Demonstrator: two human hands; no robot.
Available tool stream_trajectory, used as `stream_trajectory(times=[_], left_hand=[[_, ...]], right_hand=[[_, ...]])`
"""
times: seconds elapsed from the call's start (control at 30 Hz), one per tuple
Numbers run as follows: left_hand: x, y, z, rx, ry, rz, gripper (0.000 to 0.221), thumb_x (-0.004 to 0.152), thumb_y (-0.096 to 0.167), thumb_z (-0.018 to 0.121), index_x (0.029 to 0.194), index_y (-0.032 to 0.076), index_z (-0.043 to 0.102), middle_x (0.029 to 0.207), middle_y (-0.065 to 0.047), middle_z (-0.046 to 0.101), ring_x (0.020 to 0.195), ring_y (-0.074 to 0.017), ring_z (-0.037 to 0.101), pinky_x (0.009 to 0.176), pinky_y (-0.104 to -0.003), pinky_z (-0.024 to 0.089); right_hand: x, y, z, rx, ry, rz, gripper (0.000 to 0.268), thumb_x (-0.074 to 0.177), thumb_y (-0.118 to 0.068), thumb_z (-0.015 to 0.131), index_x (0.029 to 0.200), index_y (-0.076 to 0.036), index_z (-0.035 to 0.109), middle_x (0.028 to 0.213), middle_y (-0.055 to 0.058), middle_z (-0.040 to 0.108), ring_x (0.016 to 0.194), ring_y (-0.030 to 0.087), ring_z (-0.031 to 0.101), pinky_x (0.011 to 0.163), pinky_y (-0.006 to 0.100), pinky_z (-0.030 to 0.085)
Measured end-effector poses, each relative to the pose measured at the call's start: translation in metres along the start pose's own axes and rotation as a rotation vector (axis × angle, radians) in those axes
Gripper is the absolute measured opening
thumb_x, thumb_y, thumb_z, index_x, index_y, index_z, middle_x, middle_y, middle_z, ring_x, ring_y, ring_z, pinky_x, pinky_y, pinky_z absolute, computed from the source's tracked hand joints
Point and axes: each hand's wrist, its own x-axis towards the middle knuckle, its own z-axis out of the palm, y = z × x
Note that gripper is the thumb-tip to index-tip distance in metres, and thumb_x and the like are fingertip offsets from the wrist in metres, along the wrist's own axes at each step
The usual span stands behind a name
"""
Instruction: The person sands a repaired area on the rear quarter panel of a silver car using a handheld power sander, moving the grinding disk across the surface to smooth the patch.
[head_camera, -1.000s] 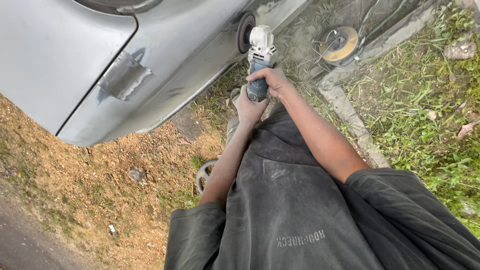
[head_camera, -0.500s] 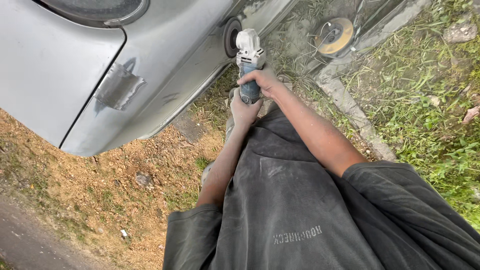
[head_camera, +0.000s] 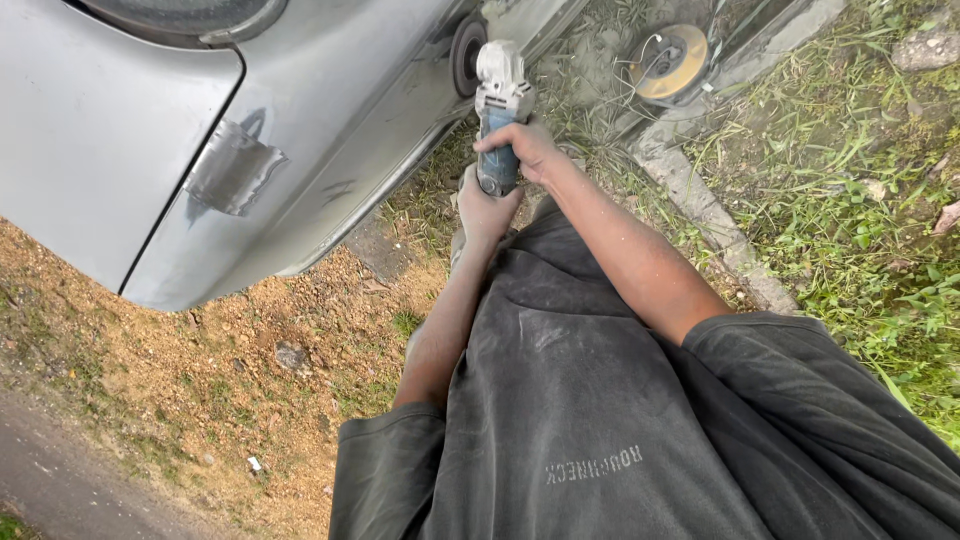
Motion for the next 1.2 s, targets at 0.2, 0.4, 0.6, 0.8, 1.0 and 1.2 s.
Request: stream_trajectory(times=[0.2,0.4,0.6,0.8,1.0,1.2], left_hand=[[-0.003,0.004,-0.001,0.015,-0.038,-0.039,0.06,0.06,0.029,0.084,0.114,0.016,0.061,0.102,-0.021,0.073,0.108,-0.0443,0.07,0.09,-0.055,0.056],[-0.003,-0.016,0.011,0.043,-0.047,-0.074,0.061,0.059,0.032,0.086,0.111,0.015,0.061,0.1,-0.023,0.073,0.106,-0.044,0.071,0.088,-0.056,0.056],[-0.005,-0.016,0.01,-0.034,-0.038,-0.02,0.057,0.06,0.031,0.086,0.106,0.013,0.06,0.095,-0.023,0.071,0.103,-0.0464,0.07,0.083,-0.056,0.055],[-0.004,-0.014,-0.001,-0.032,-0.033,-0.028,0.061,0.06,0.028,0.086,0.113,0.013,0.06,0.1,-0.026,0.072,0.107,-0.0464,0.069,0.087,-0.057,0.055],[0.005,-0.01,0.002,-0.037,-0.045,-0.01,0.061,0.059,0.029,0.088,0.111,0.015,0.061,0.098,-0.022,0.073,0.104,-0.0436,0.071,0.087,-0.055,0.057],[-0.003,-0.008,0.01,-0.12,-0.098,-0.033,0.056,0.062,0.025,0.084,0.11,0.007,0.061,0.098,-0.024,0.072,0.104,-0.0449,0.07,0.083,-0.057,0.054]], right_hand=[[0.007,0.004,-0.004,0.025,-0.011,0.026,0.045,0.041,0.003,0.092,0.082,0.002,0.072,0.082,0.014,0.071,0.085,0.029,0.075,0.073,0.049,0.057],[0.015,0.019,-0.009,0.012,0.002,0.056,0.058,0.038,0.003,0.092,0.092,0.004,0.072,0.088,0.015,0.071,0.092,0.031,0.074,0.074,0.05,0.057],[-0.01,-0.005,-0.007,-0.128,0.004,0.017,0.06,0.038,-0.001,0.094,0.094,0.002,0.074,0.094,0.014,0.073,0.096,0.03,0.073,0.075,0.049,0.056],[0.012,0.022,-0.002,-0.148,0.005,-0.004,0.066,0.039,-0.005,0.096,0.1,0.001,0.073,0.095,0.015,0.073,0.099,0.028,0.072,0.083,0.045,0.056],[-0.021,-0.019,0.008,-0.2,0.053,-0.021,0.063,0.043,-0.013,0.099,0.099,-0.002,0.074,0.096,0.012,0.075,0.101,0.026,0.074,0.084,0.043,0.056],[-0.014,-0.014,0.0,-0.297,0.023,-0.02,0.076,0.039,-0.015,0.101,0.108,-0.001,0.071,0.106,0.016,0.076,0.113,0.031,0.071,0.09,0.043,0.054]])
